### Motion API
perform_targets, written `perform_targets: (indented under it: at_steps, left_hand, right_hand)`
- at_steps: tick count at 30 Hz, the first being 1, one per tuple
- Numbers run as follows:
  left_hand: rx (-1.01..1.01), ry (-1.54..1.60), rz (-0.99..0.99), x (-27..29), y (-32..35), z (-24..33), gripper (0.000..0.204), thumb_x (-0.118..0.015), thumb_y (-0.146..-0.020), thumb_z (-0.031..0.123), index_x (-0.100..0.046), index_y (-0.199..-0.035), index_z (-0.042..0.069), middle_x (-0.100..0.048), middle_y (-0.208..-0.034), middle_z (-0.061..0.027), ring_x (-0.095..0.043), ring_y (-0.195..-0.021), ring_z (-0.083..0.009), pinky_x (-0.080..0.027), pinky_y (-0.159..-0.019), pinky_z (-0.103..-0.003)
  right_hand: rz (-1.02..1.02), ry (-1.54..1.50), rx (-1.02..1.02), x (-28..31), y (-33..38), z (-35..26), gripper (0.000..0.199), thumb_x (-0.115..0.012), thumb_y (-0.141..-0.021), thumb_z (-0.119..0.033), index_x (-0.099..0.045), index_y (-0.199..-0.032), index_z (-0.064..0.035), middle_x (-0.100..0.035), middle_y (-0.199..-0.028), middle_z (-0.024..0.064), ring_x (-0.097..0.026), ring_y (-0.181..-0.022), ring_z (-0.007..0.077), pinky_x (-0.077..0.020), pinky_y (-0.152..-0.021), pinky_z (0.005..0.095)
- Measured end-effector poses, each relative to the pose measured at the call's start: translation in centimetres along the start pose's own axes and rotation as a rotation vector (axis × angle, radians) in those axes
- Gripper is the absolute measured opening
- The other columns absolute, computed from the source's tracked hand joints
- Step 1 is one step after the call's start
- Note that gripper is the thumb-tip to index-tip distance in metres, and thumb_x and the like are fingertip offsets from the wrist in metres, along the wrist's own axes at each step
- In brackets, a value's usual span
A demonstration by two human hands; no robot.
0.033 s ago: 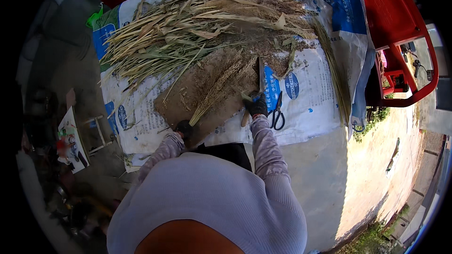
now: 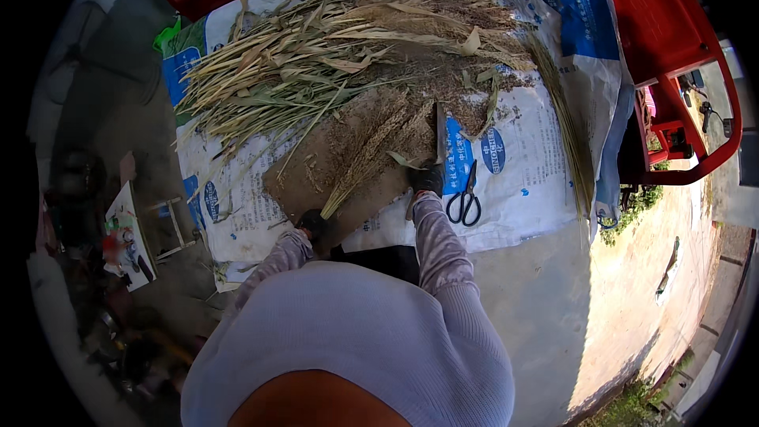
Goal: The person uses a large knife to repeatedly strike bundles of dried grain stalks against a wooden board, separating the grain heads from the stalks. The person holds the stalks with gloved hands and strikes them downward to thresh the grain onto a white tarp below.
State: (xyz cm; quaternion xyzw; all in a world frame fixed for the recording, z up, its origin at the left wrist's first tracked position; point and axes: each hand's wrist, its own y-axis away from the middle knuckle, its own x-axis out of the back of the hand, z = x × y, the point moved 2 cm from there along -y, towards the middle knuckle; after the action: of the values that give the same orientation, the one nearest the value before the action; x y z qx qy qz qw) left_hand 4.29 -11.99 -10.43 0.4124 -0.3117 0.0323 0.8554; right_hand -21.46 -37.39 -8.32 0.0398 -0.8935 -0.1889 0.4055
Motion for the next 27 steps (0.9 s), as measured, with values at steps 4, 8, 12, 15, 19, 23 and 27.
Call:
perform_targets:
  at_steps: [4,8,12,15,19,23,27]
  left_hand:
    - [0.034,-0.066,0.123,0.2,1.6,-0.4,0.046,-0.064,-0.071,0.048,-0.066,-0.092,0.007,-0.066,-0.079,-0.0152,-0.064,-0.074,-0.0289,-0.049,-0.067,-0.04]
    - [0.205,-0.055,-0.049,1.8,4.9,4.8,0.046,-0.065,-0.071,0.048,-0.066,-0.094,0.008,-0.066,-0.084,-0.015,-0.063,-0.08,-0.0304,-0.048,-0.072,-0.04]
    - [0.156,-0.094,-0.071,0.8,4.9,3.9,0.048,-0.067,-0.07,0.048,-0.066,-0.098,0.01,-0.065,-0.091,-0.016,-0.062,-0.087,-0.0314,-0.047,-0.077,-0.039]
    - [0.233,-0.025,-0.094,1.3,6.2,4.0,0.05,-0.067,-0.07,0.049,-0.066,-0.1,0.009,-0.065,-0.093,-0.0167,-0.061,-0.089,-0.0312,-0.047,-0.079,-0.039]
    - [0.187,0.053,-0.085,0.6,5.9,2.2,0.052,-0.069,-0.068,0.05,-0.066,-0.099,0.008,-0.065,-0.091,-0.016,-0.062,-0.086,-0.0305,-0.047,-0.078,-0.039]
    - [0.061,0.084,-0.097,0.0,4.2,2.3,0.051,-0.071,-0.067,0.049,-0.067,-0.097,0.007,-0.066,-0.085,-0.0138,-0.063,-0.08,-0.0267,-0.047,-0.073,-0.038]
    - [0.103,0.192,-0.128,0.2,4.3,2.2,0.048,-0.073,-0.067,0.046,-0.067,-0.095,0.007,-0.065,-0.079,-0.0107,-0.061,-0.072,-0.0227,-0.047,-0.068,-0.036]
  right_hand:
    - [0.033,-0.048,0.105,-2.1,-1.5,0.4,0.047,-0.072,-0.061,-0.028,-0.057,-0.099,-0.0055,-0.063,-0.095,0.0183,-0.06,-0.092,0.0341,-0.0487,-0.079,0.0406]
    - [-0.198,0.207,0.002,-0.6,-3.3,3.4,0.027,-0.064,-0.069,-0.021,-0.06,-0.091,-0.0046,-0.065,-0.089,0.0185,-0.063,-0.087,0.0283,-0.0512,-0.072,0.0393]
    - [-0.334,-0.241,-0.084,3.4,-1.4,4.7,0.031,-0.064,-0.072,-0.019,-0.058,-0.098,-0.0043,-0.063,-0.083,0.0143,-0.062,-0.075,0.0254,-0.0506,-0.068,0.0356]
    - [-0.194,-0.867,0.231,7.7,4.8,3.4,0.037,-0.065,-0.073,-0.002,-0.054,-0.108,-0.0037,-0.058,-0.075,0.0041,-0.055,-0.061,0.014,-0.0498,-0.059,0.028]
    - [-0.57,-1.138,-0.042,14.1,8.4,-3.7,0.026,-0.064,-0.079,-0.006,-0.054,-0.103,0.0006,-0.057,-0.072,0.0066,-0.057,-0.053,0.0161,-0.0519,-0.049,0.0288]
    - [-0.687,-1.19,-0.061,12.2,5.9,-4.7,0.015,-0.057,-0.084,-0.012,-0.056,-0.089,0.0022,-0.059,-0.071,0.0088,-0.058,-0.052,0.0184,-0.0521,-0.046,0.0322]
    - [-0.477,-0.688,0.246,9.2,7.9,-6.5,0.032,-0.059,-0.08,-0.009,-0.053,-0.11,0.0003,-0.064,-0.083,0.0147,-0.064,-0.068,0.0266,-0.0529,-0.058,0.0356]
